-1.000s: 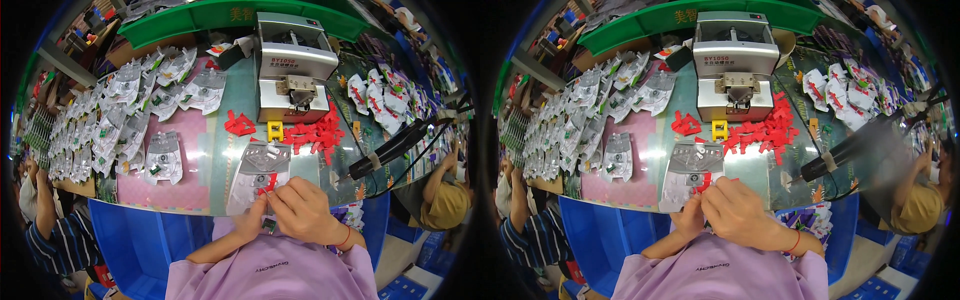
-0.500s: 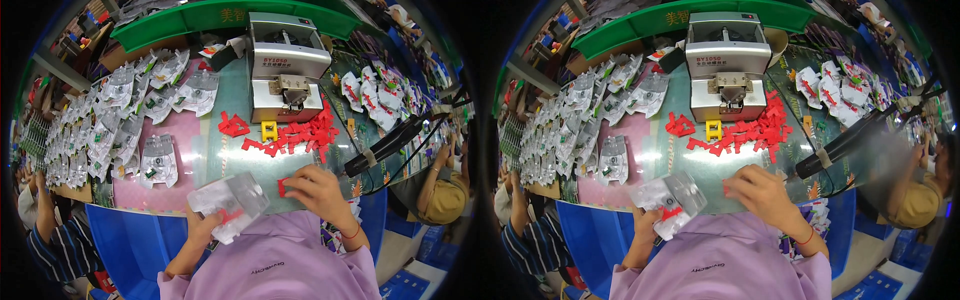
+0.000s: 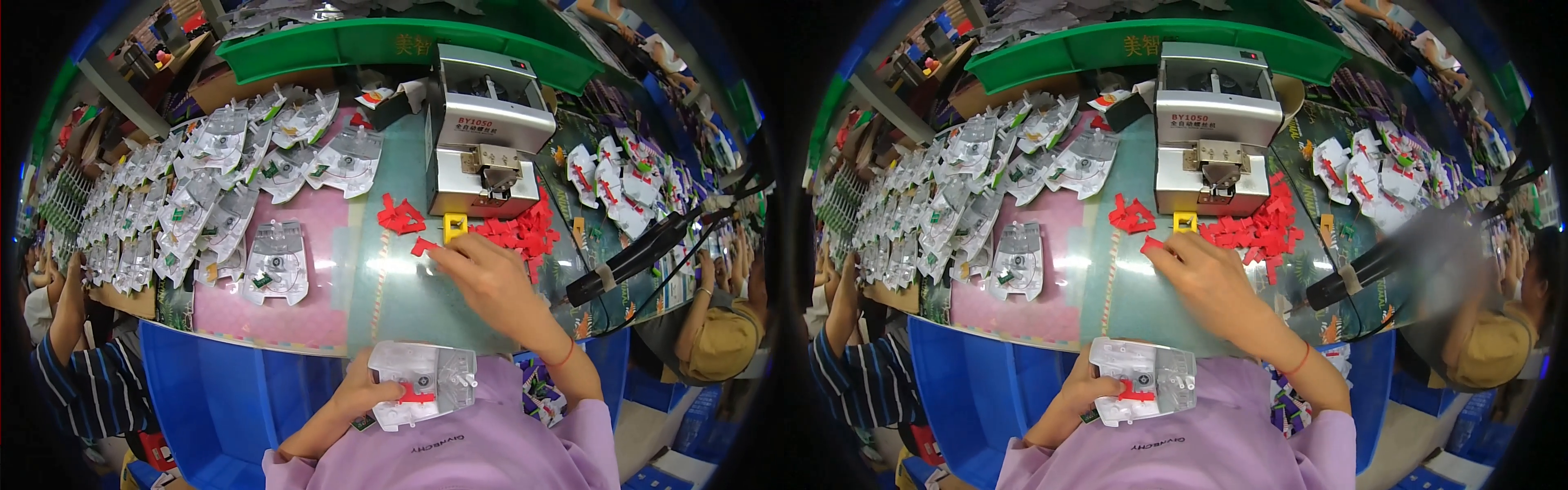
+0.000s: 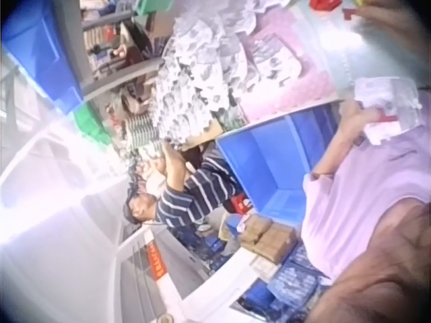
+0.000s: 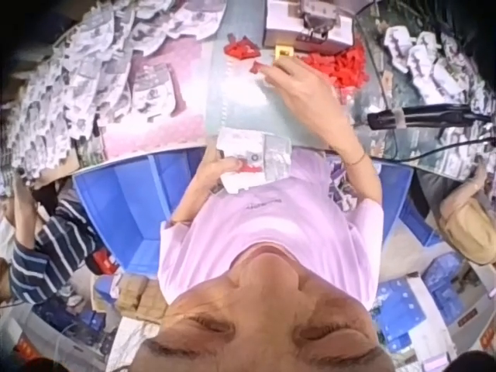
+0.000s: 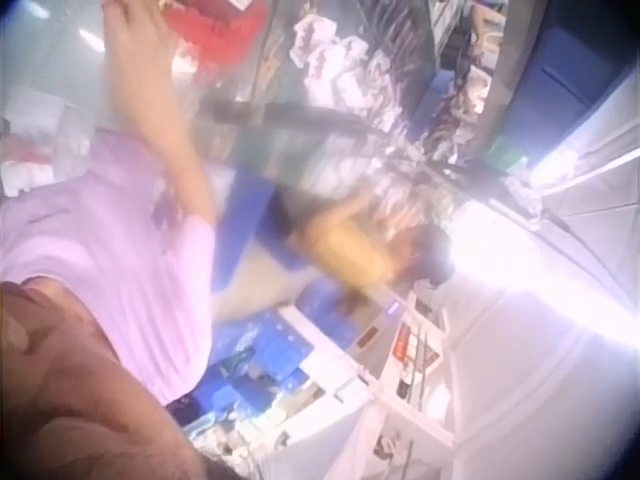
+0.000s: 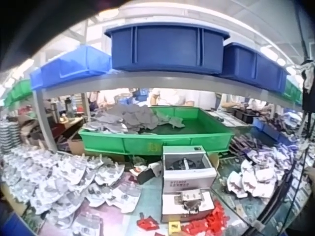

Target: The person assembles plastic components by inserting small red plastic inserts into white plastic housings, then secures them using a handheld pneumatic tool.

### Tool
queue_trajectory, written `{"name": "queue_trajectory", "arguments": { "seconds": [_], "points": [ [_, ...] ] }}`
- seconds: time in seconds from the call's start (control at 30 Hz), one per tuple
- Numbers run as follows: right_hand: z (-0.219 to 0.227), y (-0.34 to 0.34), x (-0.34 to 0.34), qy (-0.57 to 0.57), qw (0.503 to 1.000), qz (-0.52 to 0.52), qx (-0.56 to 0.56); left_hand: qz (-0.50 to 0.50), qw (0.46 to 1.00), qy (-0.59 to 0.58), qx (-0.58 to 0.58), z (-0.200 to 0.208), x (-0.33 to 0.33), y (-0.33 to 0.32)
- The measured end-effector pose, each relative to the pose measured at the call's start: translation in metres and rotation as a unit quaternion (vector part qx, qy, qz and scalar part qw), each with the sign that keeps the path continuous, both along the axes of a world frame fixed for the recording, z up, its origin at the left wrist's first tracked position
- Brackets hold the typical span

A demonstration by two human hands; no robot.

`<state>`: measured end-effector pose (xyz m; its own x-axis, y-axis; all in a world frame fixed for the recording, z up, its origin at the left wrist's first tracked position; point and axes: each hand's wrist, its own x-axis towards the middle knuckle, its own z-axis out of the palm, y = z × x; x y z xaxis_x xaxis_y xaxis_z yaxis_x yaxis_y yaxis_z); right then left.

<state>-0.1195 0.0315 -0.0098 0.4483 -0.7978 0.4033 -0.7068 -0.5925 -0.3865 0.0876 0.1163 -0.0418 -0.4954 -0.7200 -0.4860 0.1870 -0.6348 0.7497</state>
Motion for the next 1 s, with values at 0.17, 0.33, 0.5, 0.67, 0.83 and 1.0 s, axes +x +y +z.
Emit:
{"name": "queue_trajectory", "arguments": {
  "seconds": [0.17, 0.33, 0.5, 0.67, 0.83, 1.0],
  "points": [
    [-0.021, -0.032, 0.016, 0.1, 0.995, -0.014, 0.001, -0.003, 1.0, 0.003, 0.022, 0.002, 0.0, 0.001],
    [-0.024, -0.035, 0.01, 0.041, 0.999, 0.0, -0.008, 0.006, 0.999, -0.001, 0.052, 0.004, 0.001, -0.003],
    [0.031, -0.013, -0.003, -0.079, 0.988, 0.129, -0.033, -0.032, 0.998, 0.029, 0.038, 0.009, -0.001, -0.025],
    [0.049, 0.011, -0.009, -0.068, 0.972, 0.222, -0.025, -0.088, 0.995, 0.03, 0.038, 0.034, -0.019, -0.039],
    [0.044, 0.018, -0.01, -0.014, 0.956, 0.292, -0.014, -0.158, 0.987, 0.03, 0.027, 0.035, -0.031, -0.045],
    [0.045, 0.018, -0.014, 0.016, 0.95, 0.308, 0.038, -0.164, 0.986, 0.018, 0.005, 0.041, -0.04, -0.046]
  ]
}}
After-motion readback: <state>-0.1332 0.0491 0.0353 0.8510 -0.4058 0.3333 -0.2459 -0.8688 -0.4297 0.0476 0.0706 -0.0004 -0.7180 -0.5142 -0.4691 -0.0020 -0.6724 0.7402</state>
